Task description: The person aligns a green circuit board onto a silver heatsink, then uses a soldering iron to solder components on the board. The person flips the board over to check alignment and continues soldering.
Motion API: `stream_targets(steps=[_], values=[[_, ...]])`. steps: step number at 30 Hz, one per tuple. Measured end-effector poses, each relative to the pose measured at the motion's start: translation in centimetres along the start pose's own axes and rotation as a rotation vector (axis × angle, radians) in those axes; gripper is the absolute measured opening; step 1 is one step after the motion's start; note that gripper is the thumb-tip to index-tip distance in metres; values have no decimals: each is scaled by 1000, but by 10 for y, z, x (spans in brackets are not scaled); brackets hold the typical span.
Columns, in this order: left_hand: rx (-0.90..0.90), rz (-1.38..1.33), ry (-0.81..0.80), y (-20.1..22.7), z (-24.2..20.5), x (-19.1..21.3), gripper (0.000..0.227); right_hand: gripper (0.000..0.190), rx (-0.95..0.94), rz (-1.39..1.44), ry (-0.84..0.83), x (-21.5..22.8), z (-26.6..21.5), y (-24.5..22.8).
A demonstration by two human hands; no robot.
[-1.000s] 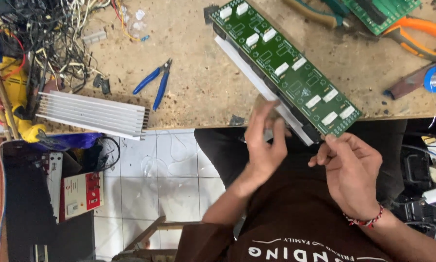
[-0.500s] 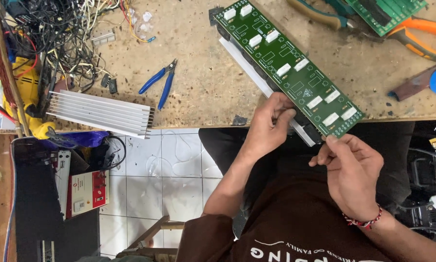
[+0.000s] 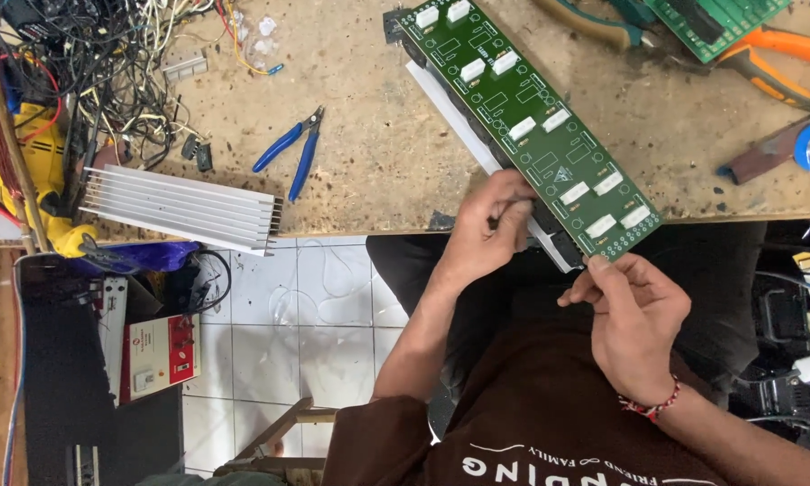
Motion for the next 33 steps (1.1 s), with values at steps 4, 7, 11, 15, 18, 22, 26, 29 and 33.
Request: stream_targets(steps=[4,7,11,15,18,22,26,29,33], values=[[-315,320,429,7,-4,38,23,28,5,15,-22,-1,2,-1],[-262,536,682,19,-2,70,43,31,-11,13,-25,1,1,0],[-82,649,425,25,22,60,89,31,0,10,-12,0,1,-1],[-87,792,304,27,32,52,106,28,-4,12,-9,0,1,-2],[-83,818,288,28,32,40,119,30,-14,-5,-14,2,3,0],[122,870,337,22,39,29,129,32,-14,8,-51,2,4,0],[73,763,451,15,32,25,113,31,-23,8,-66,3,6,-1],[-23,728,445,13,29,21,104,28,-40,4,-78,5,8,-1],[-197,713,434,4,20,17,111,24,-147,-458,-130,8,13,-29]])
Point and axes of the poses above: each hand's wrist, its own z-axis towards the middle knuckle, its own x-axis out of the back of the hand, y = z × x, the point moved 8 cm from there along z, towards the middle knuckle, and after that the axes turned 7 degrees about z, right-handed, at the moved point
